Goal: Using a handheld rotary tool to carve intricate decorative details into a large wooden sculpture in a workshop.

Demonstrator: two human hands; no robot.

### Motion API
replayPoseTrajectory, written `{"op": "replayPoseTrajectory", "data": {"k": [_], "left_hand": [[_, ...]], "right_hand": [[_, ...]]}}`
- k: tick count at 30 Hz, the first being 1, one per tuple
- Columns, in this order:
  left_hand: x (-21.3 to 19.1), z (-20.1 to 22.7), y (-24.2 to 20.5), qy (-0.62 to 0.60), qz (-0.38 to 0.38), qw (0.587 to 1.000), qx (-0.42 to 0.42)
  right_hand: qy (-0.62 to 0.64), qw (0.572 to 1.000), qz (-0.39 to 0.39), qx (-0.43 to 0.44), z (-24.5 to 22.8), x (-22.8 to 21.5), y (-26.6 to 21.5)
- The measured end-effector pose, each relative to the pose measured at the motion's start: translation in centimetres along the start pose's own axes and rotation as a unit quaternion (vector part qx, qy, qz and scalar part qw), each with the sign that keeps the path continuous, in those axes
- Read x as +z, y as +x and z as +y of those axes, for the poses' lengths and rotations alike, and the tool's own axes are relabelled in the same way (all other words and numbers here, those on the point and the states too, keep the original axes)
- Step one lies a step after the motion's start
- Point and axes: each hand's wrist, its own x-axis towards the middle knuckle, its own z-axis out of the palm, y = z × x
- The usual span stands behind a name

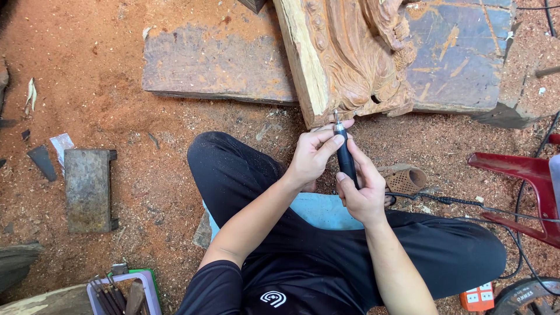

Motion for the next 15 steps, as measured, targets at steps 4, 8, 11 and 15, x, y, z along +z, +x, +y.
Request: {"op": "replayPoseTrajectory", "data": {"k": [4, 8, 11, 15], "left_hand": [[0.1, 0.1, 0.0, -0.003, 0.006, 1.000, 0.001], [0.2, 0.1, 0.0, 0.011, 0.000, 1.000, 0.000], [0.1, 0.2, 0.0, 0.021, -0.004, 1.000, -0.003], [0.2, 0.2, -0.2, 0.024, -0.005, 1.000, -0.009]], "right_hand": [[-0.001, 1.000, -0.001, -0.002, -0.4, 0.1, 0.2], [-0.018, 1.000, -0.001, 0.001, -0.4, -0.1, 0.1], [-0.016, 1.000, 0.000, 0.000, 0.1, -0.3, 0.0], [-0.019, 1.000, 0.001, -0.005, 0.0, -0.4, -0.2]]}}
